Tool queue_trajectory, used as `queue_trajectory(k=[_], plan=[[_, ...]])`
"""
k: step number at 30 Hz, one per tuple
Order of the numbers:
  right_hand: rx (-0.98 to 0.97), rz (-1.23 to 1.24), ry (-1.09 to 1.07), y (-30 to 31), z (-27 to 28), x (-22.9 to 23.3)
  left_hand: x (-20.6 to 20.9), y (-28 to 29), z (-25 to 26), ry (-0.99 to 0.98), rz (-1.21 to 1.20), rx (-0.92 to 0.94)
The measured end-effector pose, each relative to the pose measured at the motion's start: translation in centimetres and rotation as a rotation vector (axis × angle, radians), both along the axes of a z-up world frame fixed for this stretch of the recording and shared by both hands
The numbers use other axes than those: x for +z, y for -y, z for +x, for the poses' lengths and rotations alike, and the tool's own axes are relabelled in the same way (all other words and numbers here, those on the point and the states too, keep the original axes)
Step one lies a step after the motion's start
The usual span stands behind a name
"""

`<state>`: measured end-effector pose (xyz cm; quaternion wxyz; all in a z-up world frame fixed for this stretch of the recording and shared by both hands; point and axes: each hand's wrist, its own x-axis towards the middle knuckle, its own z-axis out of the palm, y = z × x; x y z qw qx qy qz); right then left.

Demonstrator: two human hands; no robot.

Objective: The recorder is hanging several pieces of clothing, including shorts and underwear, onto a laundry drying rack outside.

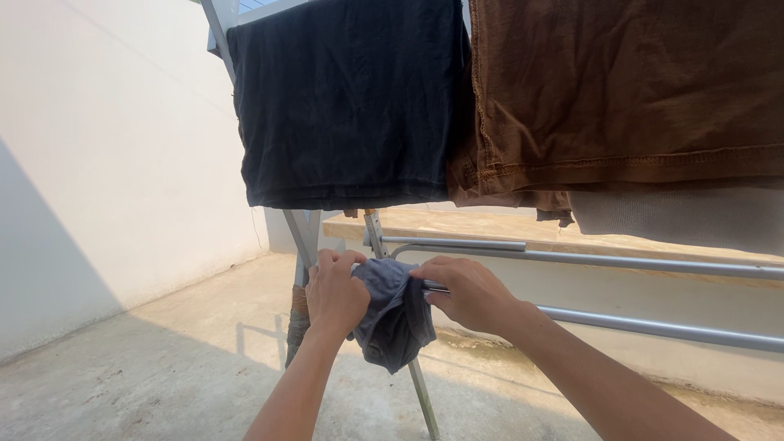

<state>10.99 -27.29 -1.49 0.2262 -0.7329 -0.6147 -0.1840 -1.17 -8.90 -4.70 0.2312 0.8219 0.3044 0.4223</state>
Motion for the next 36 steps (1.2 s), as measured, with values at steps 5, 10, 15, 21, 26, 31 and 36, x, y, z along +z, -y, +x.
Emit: queue_trajectory(k=[5,10,15,21,26,31,36], plan=[[-0.062,-0.005,-0.276,-0.4,0.4,0.6,-0.3,2.8,1.0,0.096,0.623,-0.204],[-0.143,-0.079,-0.486,-0.7,1.6,1.2,1.2,7.4,1.1,-0.148,0.518,-0.284],[-0.187,-0.110,-0.488,-1.0,1.8,0.8,-0.9,5.6,3.1,-0.219,0.489,-0.186],[-0.190,-0.120,-0.485,-0.6,1.5,0.8,-0.7,5.8,3.0,-0.213,0.547,-0.163],[-0.198,-0.133,-0.463,-0.6,1.5,0.7,-1.0,5.9,2.7,-0.212,0.552,-0.171],[-0.167,-0.101,-0.449,-0.2,1.2,0.8,-0.9,5.8,0.9,-0.167,0.487,-0.229],[-0.098,-0.059,-0.309,0.1,0.9,0.6,0.3,5.8,-0.6,-0.202,0.415,-0.288]])
